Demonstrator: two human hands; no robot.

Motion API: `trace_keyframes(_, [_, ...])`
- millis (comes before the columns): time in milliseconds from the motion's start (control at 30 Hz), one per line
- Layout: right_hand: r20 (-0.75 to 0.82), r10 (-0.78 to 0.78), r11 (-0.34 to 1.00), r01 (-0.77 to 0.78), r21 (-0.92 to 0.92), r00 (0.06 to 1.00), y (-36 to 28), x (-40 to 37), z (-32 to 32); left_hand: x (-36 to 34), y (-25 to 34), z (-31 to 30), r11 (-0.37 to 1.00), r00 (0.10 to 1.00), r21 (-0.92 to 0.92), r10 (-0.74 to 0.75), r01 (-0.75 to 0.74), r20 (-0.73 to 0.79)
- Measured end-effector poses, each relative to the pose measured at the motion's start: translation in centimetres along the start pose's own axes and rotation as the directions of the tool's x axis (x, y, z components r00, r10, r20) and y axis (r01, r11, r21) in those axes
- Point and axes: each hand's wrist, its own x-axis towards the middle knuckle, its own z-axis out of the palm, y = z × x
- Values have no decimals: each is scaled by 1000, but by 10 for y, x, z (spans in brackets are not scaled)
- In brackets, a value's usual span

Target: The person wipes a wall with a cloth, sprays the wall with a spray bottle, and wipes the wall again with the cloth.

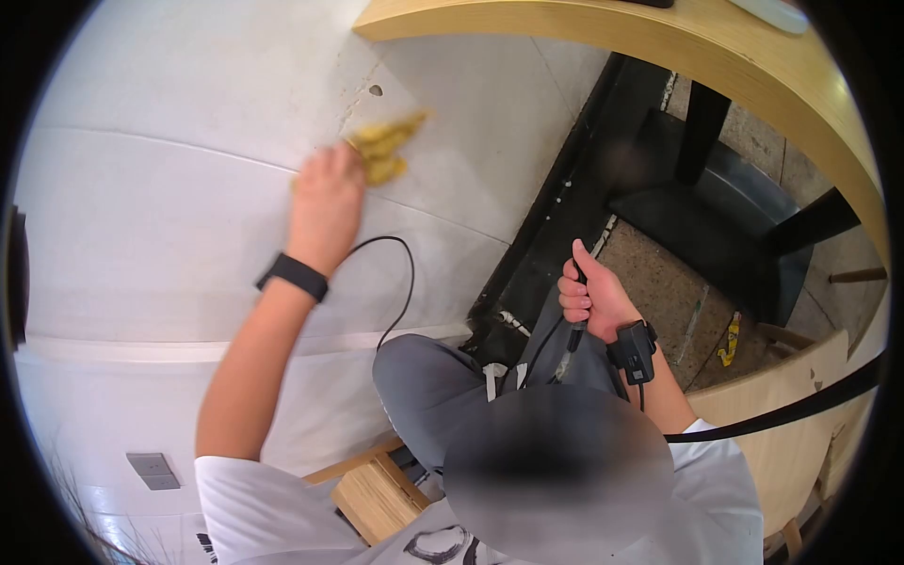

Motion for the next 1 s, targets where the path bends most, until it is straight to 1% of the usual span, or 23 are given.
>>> trace_keyframes(33, [0,-8,1000,8,2,1000,0,-1,1,-12,18,18,999,1000,-31,23,-23,7])
trace_keyframes(100, [1,-10,1000,10,3,1000,2,-1,0,-43,54,50,979,978,53,194,-198,80])
trace_keyframes(133, [7,-8,1000,8,2,1000,2,-1,0,-55,60,52,979,978,52,195,-199,80])
trace_keyframes(200, [8,-1,1000,1,3,1000,2,-1,0,-70,61,51,939,904,-36,340,-343,259])
trace_keyframes(233, [5,3,1000,-3,5,1000,2,0,-1,-67,54,48,938,905,-36,341,-343,256])
trace_keyframes(300, [25,5,1000,-5,5,1000,3,2,-6,-61,25,27,961,954,-175,243,-214,172])
trace_keyframes(333, [44,7,1000,-7,9,999,3,2,-7,-55,7,14,970,966,-174,197,-168,169])
trace_keyframes(367, [44,19,1000,-19,1,999,3,2,-7,-47,-16,-1,978,975,-170,149,-120,166])
trace_keyframes(433, [23,33,999,-34,23,999,3,2,-7,-32,-60,-40,994,995,-32,101,-102,-24])
trace_keyframes(500, [21,42,999,-42,17,999,3,1,-5,-20,-91,-82,1000,1000,-12,-5,5,30])
trace_keyframes(533, [19,35,999,-36,16,999,2,1,-4,-23,-96,-86,1000,999,-12,-10,11,42])
trace_keyframes(600, [18,42,999,-42,11,999,2,2,-3,-27,-102,-91,996,999,85,2,1,-33])
trace_keyframes(633, [9,37,999,-37,8,999,2,2,-3,-29,-97,-88,996,1000,88,1,2,-31])
trace_keyframes(700, [20,34,999,-34,18,999,2,3,-3,-34,-74,-67,996,995,-18,-92,92,-35])
trace_keyframes(767, [23,24,999,-25,28,999,2,3,-5,-43,-44,-29,1000,998,-14,0,0,-57])
trace_keyframes(833, [37,26,999,-28,34,999,3,2,-6,-51,-11,5,981,998,-192,48,-41,31])
trace_keyframes(867, [36,21,999,-22,37,999,3,2,-5,-55,6,22,975,992,-200,108,-93,69])
trace_keyframes(900, [16,17,999,-18,43,1000,2,1,-2,-57,16,30,968,980,-207,166,-141,107])
trace_keyframes(933, [-5,16,999,-15,49,1000,2,1,-1,-57,15,29,968,980,-205,167,-143,104])
trace_keyframes(1000, [9,12,999,-12,48,1000,3,2,-4,-55,13,27,941,938,-263,274,-215,214])
